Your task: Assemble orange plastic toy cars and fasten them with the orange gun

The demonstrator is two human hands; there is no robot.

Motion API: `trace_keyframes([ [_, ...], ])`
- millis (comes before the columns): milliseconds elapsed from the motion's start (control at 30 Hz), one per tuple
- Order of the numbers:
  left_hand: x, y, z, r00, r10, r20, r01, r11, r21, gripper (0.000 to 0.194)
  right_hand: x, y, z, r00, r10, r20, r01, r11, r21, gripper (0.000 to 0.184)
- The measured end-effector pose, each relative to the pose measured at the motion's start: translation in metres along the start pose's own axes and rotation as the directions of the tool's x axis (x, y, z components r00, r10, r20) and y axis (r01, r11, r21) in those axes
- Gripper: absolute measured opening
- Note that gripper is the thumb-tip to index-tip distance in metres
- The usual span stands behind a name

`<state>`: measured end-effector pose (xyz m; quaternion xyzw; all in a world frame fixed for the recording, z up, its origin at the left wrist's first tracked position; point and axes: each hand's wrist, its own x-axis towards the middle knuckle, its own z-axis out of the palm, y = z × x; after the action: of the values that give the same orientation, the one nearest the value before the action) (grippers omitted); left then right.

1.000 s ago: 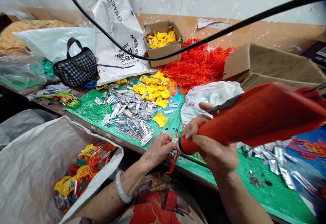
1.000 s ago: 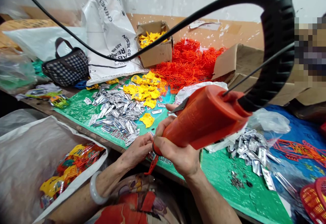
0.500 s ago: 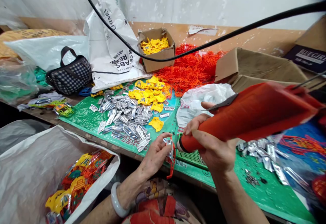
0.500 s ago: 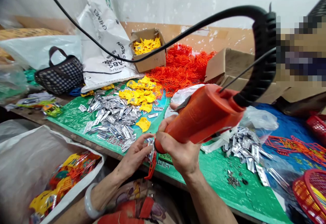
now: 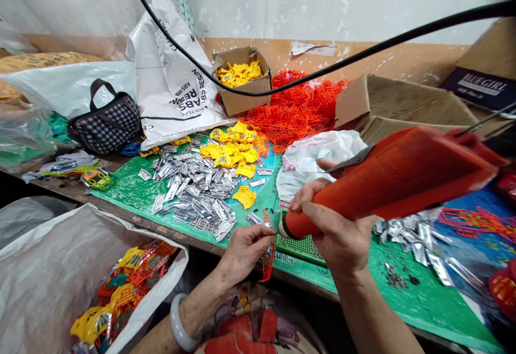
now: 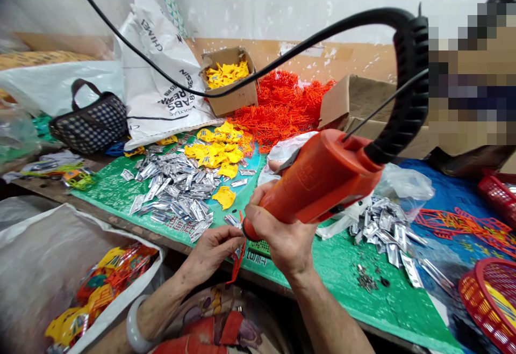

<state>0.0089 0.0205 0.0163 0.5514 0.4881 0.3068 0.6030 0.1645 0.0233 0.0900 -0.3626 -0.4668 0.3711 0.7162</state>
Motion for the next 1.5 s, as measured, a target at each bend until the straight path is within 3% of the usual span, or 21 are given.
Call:
trace_keyframes([
  [267,0.0,0.001,0.001,1.0,-0.001,0.023,0.002,1.0,-0.027,0.027,-0.001,0.001,-0.002,1.0,-0.012,0.0,0.012,0.999,-0.042,0.011],
  [633,0.002,-0.007,0.004,1.0,0.007,0.006,-0.007,0.999,-0.041,0.021,-0.002,-0.001,-0.002,0.999,0.021,0.033,-0.02,1.0,-0.016,0.036],
  [900,0.001,-0.003,0.004,1.0,-0.013,0.016,0.014,0.998,-0.063,0.021,-0.002,0.001,-0.003,0.999,0.028,0.028,-0.028,1.0,-0.001,0.022],
  [1167,-0.001,-0.006,-0.002,0.999,-0.023,0.027,0.023,1.0,0.002,0.026,0.003,-0.007,0.0,1.0,0.018,-0.021,-0.017,0.999,0.042,0.052],
  [1300,0.0,-0.008,-0.007,0.998,-0.028,0.048,0.025,0.999,0.048,0.031,0.002,-0.012,0.001,1.0,0.027,0.001,-0.027,0.996,0.082,0.05],
  [1500,0.0,-0.006,-0.006,0.996,0.029,0.08,-0.03,0.999,0.018,0.035,-0.006,-0.009,-0.001,0.996,0.082,0.039,-0.082,0.997,0.015,0.048],
])
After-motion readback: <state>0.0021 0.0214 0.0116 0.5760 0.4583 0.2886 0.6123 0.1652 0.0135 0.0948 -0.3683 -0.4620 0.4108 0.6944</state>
